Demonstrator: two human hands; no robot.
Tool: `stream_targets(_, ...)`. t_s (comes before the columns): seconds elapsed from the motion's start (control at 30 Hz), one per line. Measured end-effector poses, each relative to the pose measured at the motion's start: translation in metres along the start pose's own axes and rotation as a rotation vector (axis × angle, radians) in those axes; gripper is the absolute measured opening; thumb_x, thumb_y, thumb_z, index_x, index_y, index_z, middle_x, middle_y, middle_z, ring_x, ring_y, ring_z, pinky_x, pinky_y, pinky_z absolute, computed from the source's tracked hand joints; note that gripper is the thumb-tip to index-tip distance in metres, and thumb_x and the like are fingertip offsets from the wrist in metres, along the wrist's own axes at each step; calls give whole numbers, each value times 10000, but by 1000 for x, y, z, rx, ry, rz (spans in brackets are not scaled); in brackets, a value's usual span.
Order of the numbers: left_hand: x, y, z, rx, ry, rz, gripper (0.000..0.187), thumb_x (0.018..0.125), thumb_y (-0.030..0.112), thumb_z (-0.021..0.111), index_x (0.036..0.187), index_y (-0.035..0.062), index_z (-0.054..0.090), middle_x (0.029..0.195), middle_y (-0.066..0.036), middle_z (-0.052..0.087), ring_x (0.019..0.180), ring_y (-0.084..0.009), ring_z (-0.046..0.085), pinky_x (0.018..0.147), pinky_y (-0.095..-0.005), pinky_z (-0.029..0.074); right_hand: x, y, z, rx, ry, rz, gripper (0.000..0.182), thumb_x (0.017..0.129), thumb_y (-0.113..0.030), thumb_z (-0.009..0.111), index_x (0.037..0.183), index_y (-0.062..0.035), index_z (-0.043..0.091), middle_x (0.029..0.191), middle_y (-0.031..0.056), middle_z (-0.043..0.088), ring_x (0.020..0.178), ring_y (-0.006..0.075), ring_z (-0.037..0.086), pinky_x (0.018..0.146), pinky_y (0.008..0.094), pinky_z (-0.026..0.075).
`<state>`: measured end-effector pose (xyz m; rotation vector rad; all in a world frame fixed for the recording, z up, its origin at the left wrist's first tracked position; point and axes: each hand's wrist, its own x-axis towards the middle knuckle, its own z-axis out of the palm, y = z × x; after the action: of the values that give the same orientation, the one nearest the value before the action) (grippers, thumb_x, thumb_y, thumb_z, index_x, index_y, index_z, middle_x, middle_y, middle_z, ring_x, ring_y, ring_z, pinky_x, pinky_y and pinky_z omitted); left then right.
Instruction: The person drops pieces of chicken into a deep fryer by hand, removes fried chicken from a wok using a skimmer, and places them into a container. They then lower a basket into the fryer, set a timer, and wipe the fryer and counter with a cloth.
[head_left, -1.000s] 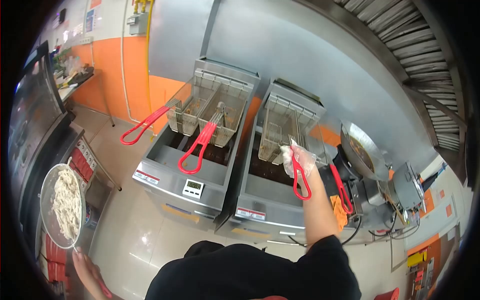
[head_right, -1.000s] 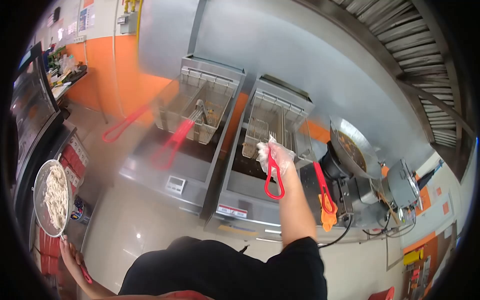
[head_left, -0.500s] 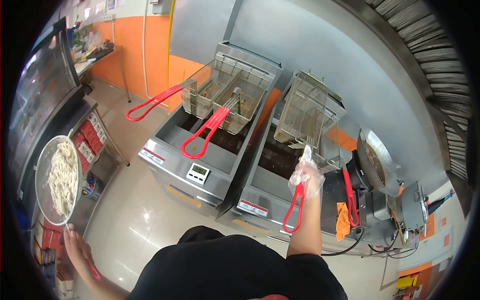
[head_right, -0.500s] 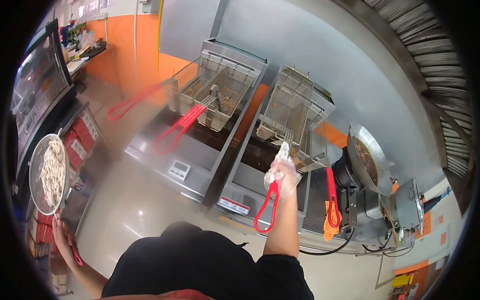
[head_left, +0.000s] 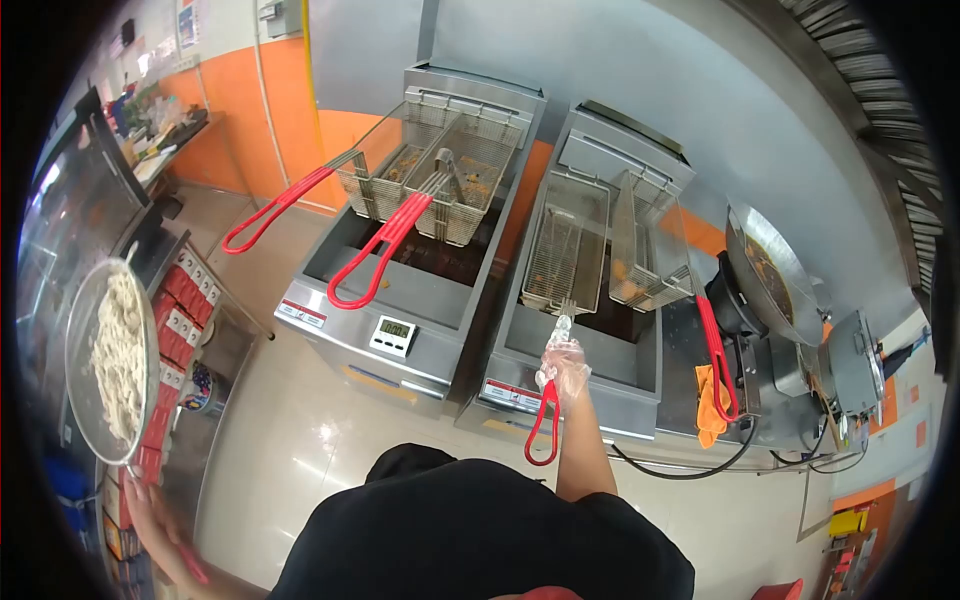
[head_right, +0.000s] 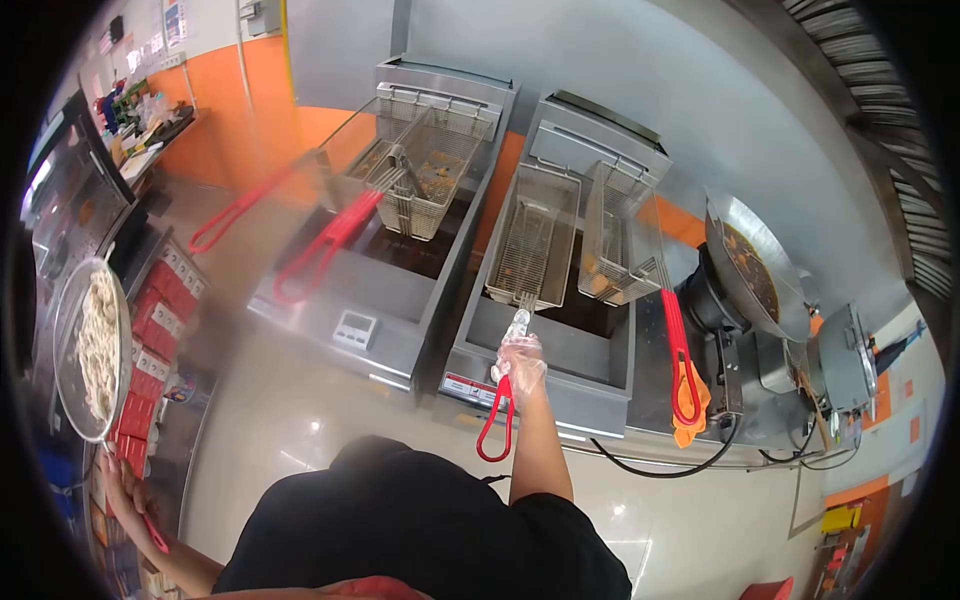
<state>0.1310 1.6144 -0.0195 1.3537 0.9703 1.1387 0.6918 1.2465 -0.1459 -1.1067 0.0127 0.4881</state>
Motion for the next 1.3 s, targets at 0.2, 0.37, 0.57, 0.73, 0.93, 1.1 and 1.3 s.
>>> stream_targets(0.2, -43, 105, 134, 47, 115, 166, 347, 897, 248, 427, 1133, -4, 406, 755, 11, 451, 432, 4, 332, 320, -141, 206, 30, -22, 1, 0, 89, -20, 117, 670, -14, 582, 764, -34, 515, 601, 33, 486, 457, 126, 463, 386, 275, 375)
stream_targets(0.37, -82, 164, 203, -391, -510, 50, 405, 846, 201, 474, 1139, -67, 392, 626, 39, 404, 379, 19, 271, 305, -124, 165, 45, -41, -3, -90, 16, 49, 33, 747, -53, 528, 715, -52, 519, 599, 40, 499, 456, 133, 471, 404, 274, 384)
stream_targets(0.57, -123, 162, 311, -327, -797, -143, 321, 837, 179, 501, 1075, -20, 421, 535, 47, 335, 313, 2, 194, 299, -160, 150, 45, -58, -37, -643, -226, 28, 195, 866, -242, 492, 802, -58, 480, 612, 75, 506, 497, 171, 511, 461, 280, 427)
stream_targets(0.73, -148, 106, 359, -374, -1078, -283, 218, 842, 52, 468, 1056, 40, 430, 591, 17, 379, 350, -25, 268, 334, -186, 197, -11, -107, -49, -1537, -226, -282, 187, 841, -177, 503, 922, -9, 513, 789, 148, 581, 660, 236, 589, 583, 301, 485)
stream_targets(0.93, -184, 50, 378, -114, -1081, -379, 213, 842, 57, 491, 1043, 48, 418, 587, 24, 379, 381, -32, 319, 363, -188, 247, -94, -160, -30, 175, -344, -160, 182, 767, -152, 598, 881, -20, 547, 776, 76, 576, 671, 152, 578, 598, 277, 486)
stream_targets(1.1, -197, 40, 380, -2, -1045, -476, 214, 835, 81, 522, 1022, 54, 421, 579, 30, 382, 394, -45, 341, 378, -201, 288, -88, -165, 31, -152, -594, 66, 379, 785, -272, 572, 1056, -20, 490, 947, 103, 502, 824, 230, 564, 714, 307, 467)
stream_targets(1.3, -182, -2, 367, 58, -1085, -444, 225, 829, 101, 541, 1013, 56, 422, 580, 32, 382, 406, -50, 361, 380, -204, 300, -25, -123, 88, -1998, -760, -680, 700, 722, -458, 586, 1295, -144, 337, 1296, 154, 347, 1150, 298, 397, 944, 339, 361)
